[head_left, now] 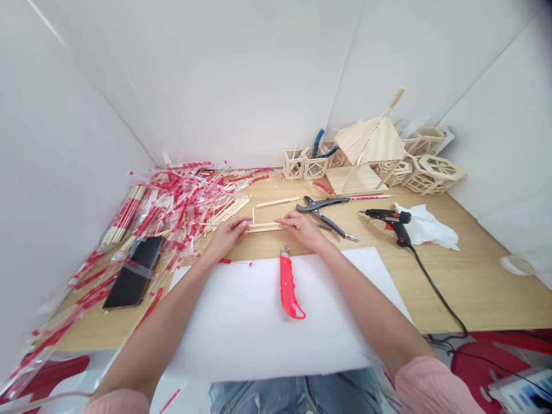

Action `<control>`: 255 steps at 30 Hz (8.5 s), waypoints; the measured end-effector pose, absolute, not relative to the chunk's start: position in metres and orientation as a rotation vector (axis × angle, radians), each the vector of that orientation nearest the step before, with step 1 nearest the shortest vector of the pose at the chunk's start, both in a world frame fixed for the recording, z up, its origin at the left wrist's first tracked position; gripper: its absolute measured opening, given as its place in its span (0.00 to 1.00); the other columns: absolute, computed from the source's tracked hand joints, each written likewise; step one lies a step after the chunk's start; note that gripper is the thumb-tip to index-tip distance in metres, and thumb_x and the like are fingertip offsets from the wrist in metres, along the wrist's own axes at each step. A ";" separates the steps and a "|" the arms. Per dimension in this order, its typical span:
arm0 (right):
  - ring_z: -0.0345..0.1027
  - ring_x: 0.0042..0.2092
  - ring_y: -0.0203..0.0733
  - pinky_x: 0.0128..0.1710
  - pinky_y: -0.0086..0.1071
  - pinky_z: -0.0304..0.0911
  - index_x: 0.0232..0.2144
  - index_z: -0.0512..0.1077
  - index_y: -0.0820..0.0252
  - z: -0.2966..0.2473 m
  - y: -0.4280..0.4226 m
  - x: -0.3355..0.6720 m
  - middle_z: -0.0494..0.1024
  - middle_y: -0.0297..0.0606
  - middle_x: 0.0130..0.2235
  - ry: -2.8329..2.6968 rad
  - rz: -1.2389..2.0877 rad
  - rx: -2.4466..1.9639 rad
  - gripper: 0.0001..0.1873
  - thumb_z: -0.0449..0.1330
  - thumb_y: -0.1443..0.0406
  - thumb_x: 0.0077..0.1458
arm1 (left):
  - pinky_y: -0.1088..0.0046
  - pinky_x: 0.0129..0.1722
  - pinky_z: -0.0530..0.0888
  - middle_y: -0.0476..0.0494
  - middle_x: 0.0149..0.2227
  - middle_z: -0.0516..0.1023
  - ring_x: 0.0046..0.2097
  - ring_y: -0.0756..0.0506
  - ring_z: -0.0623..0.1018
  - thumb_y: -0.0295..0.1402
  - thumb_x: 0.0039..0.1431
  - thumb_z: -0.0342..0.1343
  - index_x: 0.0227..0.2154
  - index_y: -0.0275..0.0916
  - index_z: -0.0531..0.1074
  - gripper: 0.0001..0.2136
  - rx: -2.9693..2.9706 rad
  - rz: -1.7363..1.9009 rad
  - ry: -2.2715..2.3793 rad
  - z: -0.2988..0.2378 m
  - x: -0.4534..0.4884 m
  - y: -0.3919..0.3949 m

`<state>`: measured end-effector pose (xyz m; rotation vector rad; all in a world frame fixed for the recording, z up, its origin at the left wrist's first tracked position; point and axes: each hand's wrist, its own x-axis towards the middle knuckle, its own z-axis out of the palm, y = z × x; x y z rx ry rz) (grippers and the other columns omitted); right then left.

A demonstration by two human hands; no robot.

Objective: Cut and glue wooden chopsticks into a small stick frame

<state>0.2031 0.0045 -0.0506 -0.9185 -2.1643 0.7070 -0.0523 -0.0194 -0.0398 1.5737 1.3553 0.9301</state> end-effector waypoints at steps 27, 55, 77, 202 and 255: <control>0.67 0.38 0.36 0.40 0.30 0.60 0.40 0.76 0.54 -0.070 0.008 0.201 0.74 0.36 0.37 -1.927 0.864 -1.061 0.12 0.58 0.65 0.52 | 0.68 0.45 0.67 0.45 0.39 0.73 0.41 0.47 0.72 0.35 0.49 0.57 0.51 0.40 0.67 0.23 1.948 0.851 1.372 -0.051 -0.044 -0.021; 0.66 0.43 0.42 0.47 0.38 0.59 0.40 0.76 0.56 -0.062 0.019 0.230 0.75 0.40 0.42 -2.067 0.856 -1.187 0.16 0.64 0.64 0.45 | 0.67 0.42 0.68 0.42 0.35 0.75 0.39 0.45 0.73 0.36 0.53 0.54 0.33 0.38 0.77 0.10 1.997 0.888 1.488 -0.051 -0.034 -0.025; 0.69 0.36 0.38 0.40 0.31 0.61 0.32 0.78 0.58 -0.065 0.020 0.235 0.77 0.37 0.34 -1.982 0.863 -1.235 0.07 0.61 0.66 0.48 | 0.69 0.42 0.69 0.42 0.37 0.75 0.40 0.45 0.74 0.37 0.53 0.54 0.35 0.38 0.76 0.11 1.968 0.847 1.485 -0.052 -0.037 -0.023; 0.68 0.34 0.36 0.38 0.29 0.61 0.31 0.78 0.57 -0.051 0.011 0.231 0.74 0.36 0.33 -2.249 0.649 -1.176 0.06 0.61 0.68 0.49 | 0.69 0.40 0.70 0.41 0.37 0.77 0.38 0.44 0.75 0.33 0.52 0.52 0.35 0.38 0.75 0.10 2.188 0.481 1.409 -0.034 -0.034 -0.037; 0.66 0.33 0.36 0.36 0.29 0.59 0.33 0.78 0.58 -0.049 0.004 0.225 0.72 0.37 0.31 -2.234 0.723 -1.151 0.07 0.60 0.65 0.51 | 0.70 0.40 0.69 0.41 0.37 0.74 0.38 0.45 0.73 0.34 0.54 0.49 0.36 0.37 0.74 0.12 2.161 0.477 1.442 -0.032 -0.027 -0.044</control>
